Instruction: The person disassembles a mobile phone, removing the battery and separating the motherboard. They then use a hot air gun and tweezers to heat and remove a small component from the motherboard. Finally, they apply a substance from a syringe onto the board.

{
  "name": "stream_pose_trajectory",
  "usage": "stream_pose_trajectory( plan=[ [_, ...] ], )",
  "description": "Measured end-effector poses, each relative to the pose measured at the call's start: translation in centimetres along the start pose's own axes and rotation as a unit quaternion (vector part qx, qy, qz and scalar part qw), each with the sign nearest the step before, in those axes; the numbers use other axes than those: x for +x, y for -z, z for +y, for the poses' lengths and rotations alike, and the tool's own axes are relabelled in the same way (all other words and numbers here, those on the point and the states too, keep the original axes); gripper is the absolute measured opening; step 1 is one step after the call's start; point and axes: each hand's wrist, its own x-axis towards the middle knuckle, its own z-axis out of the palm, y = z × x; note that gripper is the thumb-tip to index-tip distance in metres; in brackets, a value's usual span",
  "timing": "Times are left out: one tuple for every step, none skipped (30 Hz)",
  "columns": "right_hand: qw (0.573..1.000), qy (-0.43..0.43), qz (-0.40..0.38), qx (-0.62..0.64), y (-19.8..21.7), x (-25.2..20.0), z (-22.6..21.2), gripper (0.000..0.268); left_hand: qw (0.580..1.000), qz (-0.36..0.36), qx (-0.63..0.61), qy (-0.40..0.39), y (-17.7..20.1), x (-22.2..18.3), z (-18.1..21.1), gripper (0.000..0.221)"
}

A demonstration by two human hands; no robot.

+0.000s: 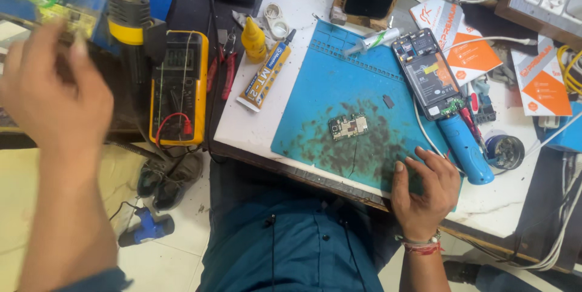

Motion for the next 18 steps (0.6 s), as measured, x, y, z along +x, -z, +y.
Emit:
stream_pose_trajectory(
  plan=[
    [1.0,0.0,0.001,0.0,0.0,0.0,0.0,0.014,0.998,-0.027,0.052,-0.018,0.2,1.1,-0.4,0.03],
    [1.0,0.0,0.005,0.001,-0.1,-0.1,0.0,0.014,0.998,-0.039,0.046,-0.014,0.4,2.1,-0.5,0.033],
    [1.0,0.0,0.008,0.002,-0.1,0.0,0.0,0.014,0.998,-0.052,0.04,-0.011,0.6,3.1,-0.6,0.036],
    [1.0,-0.003,0.011,0.002,0.0,0.0,-0.2,0.014,0.998,-0.051,-0.027,0.015,0.6,3.9,-0.5,0.038],
    [1.0,-0.006,0.014,0.002,0.1,0.0,-0.3,0.014,0.997,-0.067,-0.039,0.016,0.6,4.5,-0.4,0.037],
    [1.0,-0.007,0.017,0.003,0.1,0.1,-0.3,0.014,0.995,-0.082,-0.05,0.019,0.5,5.0,-0.4,0.037],
    [1.0,-0.009,0.02,0.004,0.1,0.2,-0.4,0.014,0.994,-0.112,-0.005,-0.004,0.6,5.6,-0.6,0.035],
    [1.0,-0.011,0.018,0.003,0.2,0.3,-0.5,0.014,0.991,-0.132,0.024,-0.017,0.6,5.7,-0.8,0.032],
    [1.0,-0.013,0.016,0.003,0.2,0.3,-0.7,0.014,0.987,-0.152,0.052,-0.031,0.6,5.9,-1.1,0.03],
    [1.0,-0.012,0.017,0.003,0.2,0.6,-0.8,0.014,0.985,-0.156,0.064,-0.037,0.4,6.0,-1.3,0.027],
    [1.0,-0.007,0.014,0.003,0.2,0.8,-0.9,0.014,0.984,-0.158,0.07,-0.037,0.2,5.9,-1.6,0.024],
    [1.0,-0.003,0.011,0.003,0.2,0.8,-0.9,0.014,0.984,-0.16,0.074,-0.038,-0.1,5.8,-1.9,0.021],
    [1.0,0.0,0.008,0.003,0.3,0.8,-0.9,0.013,0.984,-0.16,0.072,-0.032,-0.3,5.7,-2.4,0.017],
    [1.0,-0.002,0.007,0.005,0.4,0.8,-0.9,0.013,0.987,-0.151,0.036,-0.032,-0.9,5.4,-2.8,0.016],
    [1.0,-0.005,0.006,0.008,0.4,0.8,-0.9,0.013,0.989,-0.141,-0.001,-0.032,-1.5,5.1,-3.4,0.015],
    [1.0,-0.008,0.006,0.011,0.4,0.8,-1.0,0.013,0.99,-0.12,-0.069,-0.038,-2.1,5.0,-3.7,0.017],
    [1.0,-0.009,0.007,0.014,0.4,0.8,-1.0,0.013,0.989,-0.114,-0.087,-0.039,-2.6,4.9,-4.1,0.018],
    [1.0,-0.01,0.008,0.016,0.4,0.8,-1.0,0.013,0.988,-0.108,-0.105,-0.04,-3.0,4.8,-4.4,0.019]
  ],
)
